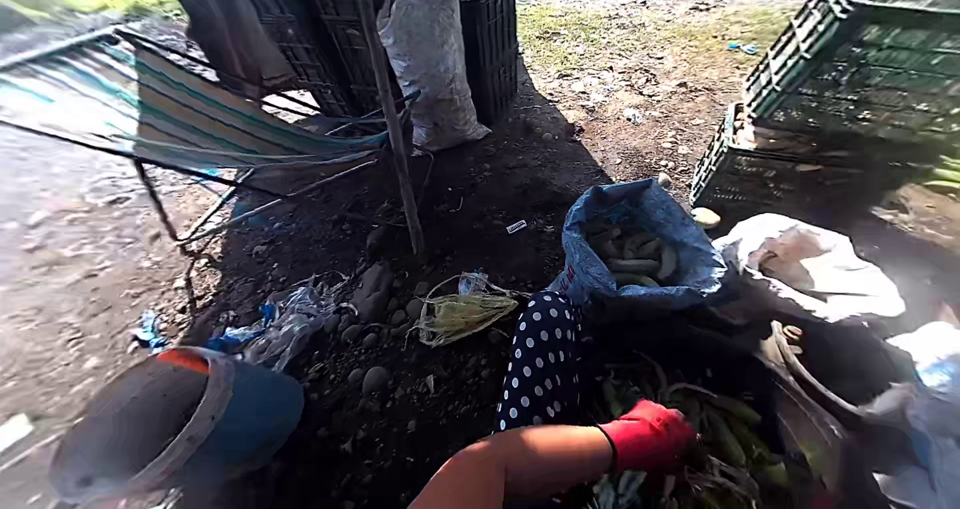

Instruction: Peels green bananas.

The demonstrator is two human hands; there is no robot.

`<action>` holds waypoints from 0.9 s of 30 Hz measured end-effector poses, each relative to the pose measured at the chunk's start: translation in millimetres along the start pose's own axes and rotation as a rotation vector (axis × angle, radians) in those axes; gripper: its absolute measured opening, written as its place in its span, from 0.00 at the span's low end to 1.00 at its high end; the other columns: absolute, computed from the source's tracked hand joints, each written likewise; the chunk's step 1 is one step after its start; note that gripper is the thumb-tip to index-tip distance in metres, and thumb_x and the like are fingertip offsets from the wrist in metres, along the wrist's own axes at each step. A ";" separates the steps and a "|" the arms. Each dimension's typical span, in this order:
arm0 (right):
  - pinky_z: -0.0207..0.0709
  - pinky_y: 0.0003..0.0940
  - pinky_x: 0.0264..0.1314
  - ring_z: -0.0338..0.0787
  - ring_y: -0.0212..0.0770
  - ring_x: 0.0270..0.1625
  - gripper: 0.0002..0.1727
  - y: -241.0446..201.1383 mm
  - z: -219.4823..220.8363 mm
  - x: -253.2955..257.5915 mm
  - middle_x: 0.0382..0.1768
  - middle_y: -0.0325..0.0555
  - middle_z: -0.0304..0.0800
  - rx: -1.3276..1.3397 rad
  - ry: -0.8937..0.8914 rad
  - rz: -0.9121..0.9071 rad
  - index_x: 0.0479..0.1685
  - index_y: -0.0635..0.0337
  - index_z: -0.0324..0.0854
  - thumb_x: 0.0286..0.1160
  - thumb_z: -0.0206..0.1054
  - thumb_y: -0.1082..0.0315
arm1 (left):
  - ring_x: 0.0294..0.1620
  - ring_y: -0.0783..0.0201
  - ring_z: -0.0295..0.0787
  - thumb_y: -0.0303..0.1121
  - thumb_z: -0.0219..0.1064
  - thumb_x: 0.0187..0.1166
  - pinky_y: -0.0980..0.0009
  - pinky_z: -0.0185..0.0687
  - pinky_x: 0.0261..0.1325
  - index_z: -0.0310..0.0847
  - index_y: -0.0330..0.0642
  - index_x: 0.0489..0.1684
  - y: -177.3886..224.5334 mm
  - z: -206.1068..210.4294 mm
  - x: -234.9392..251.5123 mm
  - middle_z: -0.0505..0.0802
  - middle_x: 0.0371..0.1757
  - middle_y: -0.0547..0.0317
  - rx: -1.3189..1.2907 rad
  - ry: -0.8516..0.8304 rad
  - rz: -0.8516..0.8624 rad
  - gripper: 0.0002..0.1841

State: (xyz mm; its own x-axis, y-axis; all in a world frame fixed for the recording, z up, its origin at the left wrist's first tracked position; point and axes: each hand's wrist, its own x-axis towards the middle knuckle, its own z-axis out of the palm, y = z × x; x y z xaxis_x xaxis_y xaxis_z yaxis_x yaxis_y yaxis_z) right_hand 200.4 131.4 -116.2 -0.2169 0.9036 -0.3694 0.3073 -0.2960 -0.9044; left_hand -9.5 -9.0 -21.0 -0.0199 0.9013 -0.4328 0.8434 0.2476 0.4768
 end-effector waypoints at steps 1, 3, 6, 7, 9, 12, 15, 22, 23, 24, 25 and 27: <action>0.82 0.39 0.60 0.84 0.36 0.57 0.27 -13.8 6.6 -9.7 0.62 0.49 0.82 0.182 0.025 0.028 0.79 0.62 0.67 0.94 0.46 0.52 | 0.65 0.35 0.85 0.43 0.77 0.72 0.32 0.79 0.63 0.83 0.38 0.66 -0.7 -0.7 8.7 0.86 0.68 0.35 -0.021 -0.042 -0.032 0.26; 0.83 0.40 0.56 0.85 0.36 0.53 0.25 -29.1 12.6 -16.0 0.59 0.47 0.83 0.508 0.091 0.069 0.78 0.58 0.67 0.94 0.47 0.53 | 0.71 0.33 0.81 0.41 0.76 0.73 0.34 0.77 0.70 0.79 0.39 0.74 0.9 1.6 27.1 0.78 0.77 0.32 -0.050 -0.073 -0.103 0.30; 0.86 0.41 0.40 0.87 0.39 0.35 0.12 -17.0 -0.8 -11.9 0.35 0.43 0.84 0.880 0.120 0.046 0.56 0.57 0.72 0.92 0.48 0.61 | 0.72 0.36 0.82 0.46 0.75 0.73 0.36 0.77 0.71 0.75 0.43 0.78 4.7 11.6 46.5 0.83 0.74 0.35 -0.038 -0.117 -0.119 0.33; 0.86 0.42 0.41 0.87 0.41 0.35 0.11 -13.9 -4.9 -15.8 0.33 0.44 0.85 0.943 0.117 0.034 0.53 0.58 0.73 0.91 0.48 0.63 | 0.71 0.38 0.83 0.49 0.76 0.71 0.37 0.77 0.72 0.76 0.44 0.78 4.6 17.2 49.3 0.85 0.72 0.38 -0.070 -0.126 -0.094 0.35; 0.86 0.43 0.41 0.87 0.42 0.35 0.12 -10.2 -9.5 -23.2 0.32 0.45 0.85 1.014 0.136 0.034 0.51 0.57 0.74 0.90 0.48 0.62 | 0.70 0.42 0.84 0.54 0.77 0.71 0.40 0.77 0.73 0.78 0.45 0.75 7.6 26.0 48.3 0.86 0.69 0.42 -0.159 -0.137 -0.014 0.35; 0.85 0.37 0.32 0.85 0.40 0.28 0.19 -12.6 -7.6 -34.5 0.29 0.44 0.82 0.999 0.282 0.084 0.57 0.58 0.72 0.94 0.46 0.52 | 0.67 0.44 0.85 0.61 0.63 0.80 0.40 0.78 0.70 0.78 0.45 0.73 17.8 36.1 43.6 0.87 0.66 0.43 -0.164 -0.180 0.116 0.33; 0.83 0.34 0.32 0.84 0.38 0.29 0.22 -11.1 -2.7 -44.5 0.33 0.46 0.84 0.788 0.462 0.148 0.68 0.60 0.73 0.95 0.47 0.53 | 0.68 0.42 0.85 0.59 0.50 0.88 0.40 0.75 0.71 0.77 0.41 0.73 33.8 40.2 44.9 0.86 0.67 0.39 -0.090 -0.217 0.202 0.32; 0.82 0.37 0.49 0.84 0.39 0.42 0.23 2.0 11.3 -54.1 0.49 0.51 0.85 0.667 0.598 0.227 0.71 0.62 0.74 0.94 0.48 0.54 | 0.66 0.44 0.86 0.60 0.49 0.87 0.41 0.76 0.70 0.80 0.40 0.69 44.4 49.6 50.3 0.88 0.64 0.41 -0.026 -0.245 0.250 0.32; 0.82 0.38 0.52 0.85 0.40 0.45 0.24 4.3 13.1 -54.4 0.51 0.52 0.85 0.641 0.603 0.232 0.72 0.63 0.74 0.95 0.47 0.53 | 0.66 0.44 0.86 0.60 0.49 0.87 0.42 0.76 0.69 0.80 0.40 0.68 43.3 50.0 50.8 0.88 0.64 0.41 -0.025 -0.239 0.257 0.32; 0.81 0.40 0.56 0.85 0.41 0.48 0.25 5.1 14.3 -55.9 0.54 0.54 0.85 0.612 0.597 0.231 0.73 0.64 0.74 0.95 0.45 0.54 | 0.66 0.44 0.86 0.59 0.49 0.86 0.42 0.76 0.69 0.80 0.40 0.69 41.0 50.7 51.6 0.88 0.64 0.41 -0.032 -0.236 0.259 0.32; 0.81 0.41 0.58 0.86 0.42 0.51 0.25 6.0 15.2 -57.3 0.57 0.56 0.86 0.604 0.586 0.228 0.74 0.64 0.74 0.96 0.44 0.55 | 0.66 0.43 0.86 0.58 0.50 0.86 0.41 0.77 0.69 0.80 0.39 0.68 36.3 53.2 53.1 0.88 0.64 0.41 -0.055 -0.221 0.251 0.32; 0.83 0.37 0.45 0.86 0.39 0.39 0.25 6.7 19.8 -56.0 0.45 0.51 0.86 0.713 0.585 0.224 0.69 0.62 0.76 0.95 0.46 0.52 | 0.65 0.45 0.87 0.56 0.51 0.88 0.41 0.77 0.70 0.81 0.40 0.69 18.0 62.5 60.7 0.90 0.62 0.42 -0.147 -0.165 0.164 0.29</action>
State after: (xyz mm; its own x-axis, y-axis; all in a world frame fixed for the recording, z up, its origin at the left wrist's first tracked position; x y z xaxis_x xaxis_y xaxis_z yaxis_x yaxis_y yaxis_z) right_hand 196.3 72.7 -105.7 0.3366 0.7573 -0.5596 -0.3950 -0.4258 -0.8140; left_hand 38.0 28.0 -86.5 0.2084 0.8662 -0.4541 0.7412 0.1631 0.6512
